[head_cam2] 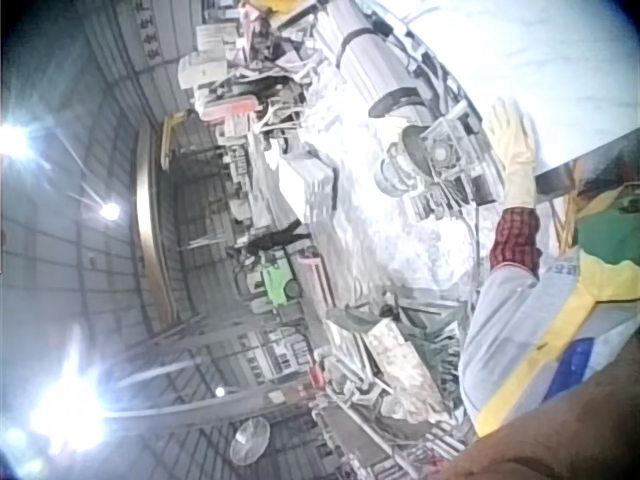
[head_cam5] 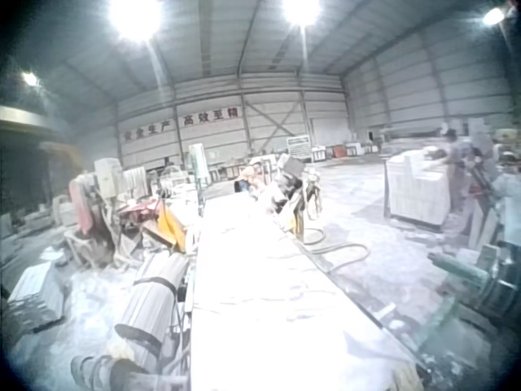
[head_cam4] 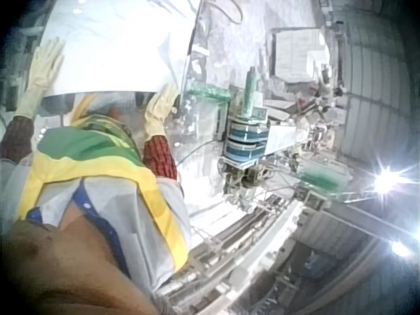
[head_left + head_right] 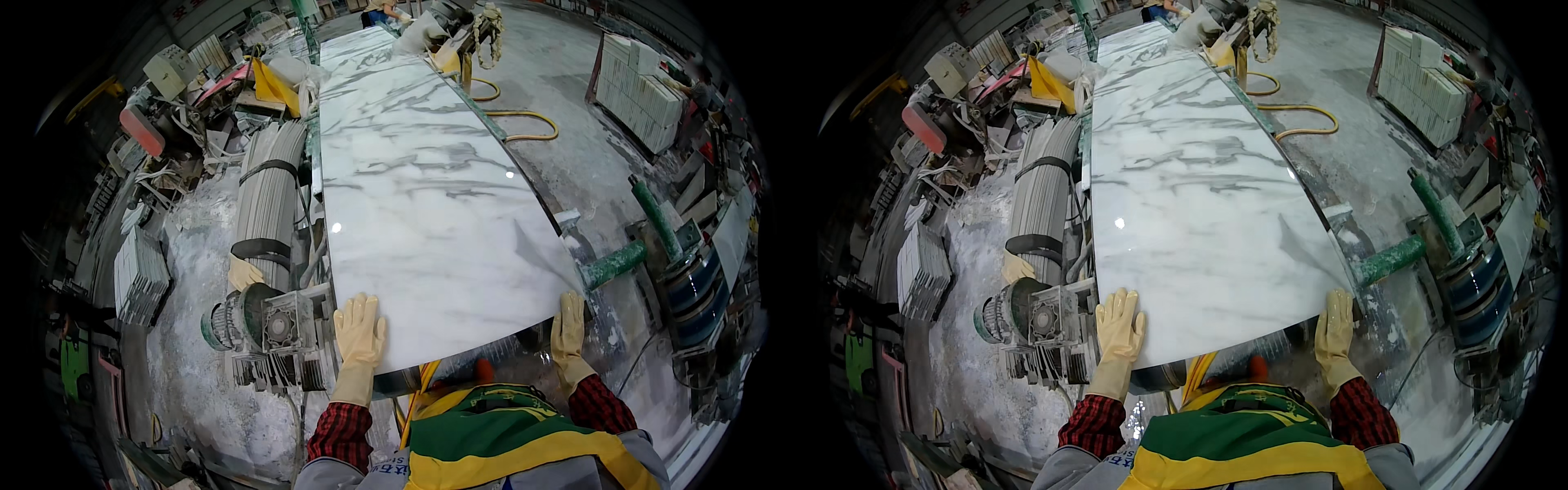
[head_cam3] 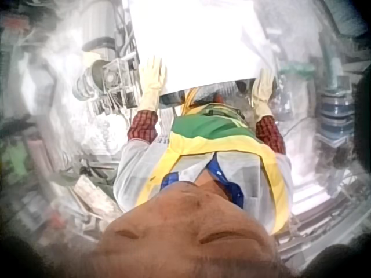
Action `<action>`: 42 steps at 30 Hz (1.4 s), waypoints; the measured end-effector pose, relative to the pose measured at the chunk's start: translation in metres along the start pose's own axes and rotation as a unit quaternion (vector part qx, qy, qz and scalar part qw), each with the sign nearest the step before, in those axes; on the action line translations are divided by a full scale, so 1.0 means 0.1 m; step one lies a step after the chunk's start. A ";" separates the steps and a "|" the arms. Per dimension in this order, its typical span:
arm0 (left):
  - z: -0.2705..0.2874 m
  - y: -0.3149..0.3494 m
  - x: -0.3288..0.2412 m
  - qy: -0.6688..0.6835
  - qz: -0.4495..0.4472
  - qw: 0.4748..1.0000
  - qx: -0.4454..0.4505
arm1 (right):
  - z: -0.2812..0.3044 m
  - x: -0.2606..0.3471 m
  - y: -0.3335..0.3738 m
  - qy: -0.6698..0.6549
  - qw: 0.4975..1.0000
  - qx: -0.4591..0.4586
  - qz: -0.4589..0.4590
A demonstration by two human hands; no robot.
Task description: The person repeatedly picks up large white marble-patterned stone slabs from a conveyor belt and places them back onto the belt. The action is repeated multiple times throughout the clip in a factory setting.
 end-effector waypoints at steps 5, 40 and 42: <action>0.00 0.01 -0.01 0.008 0.004 1.000 0.014 | -0.01 -0.02 0.03 0.004 1.000 -0.003 0.001; 0.07 0.14 0.00 0.025 -0.011 1.000 0.006 | 0.18 0.06 0.28 -0.139 0.982 -0.100 -0.082; 0.07 0.15 -0.01 0.037 -0.021 0.999 0.005 | 0.11 -0.01 0.47 -0.256 0.937 -0.129 -0.201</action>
Point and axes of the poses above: each hand's wrist, its own y-axis away from the middle knuckle, its own z-axis out of the back of the hand, x = y × z, the point moved 3 cm from there along -y, towards the middle knuckle, and after that the axes turned 6 degrees about z, right-handed, at the moved point
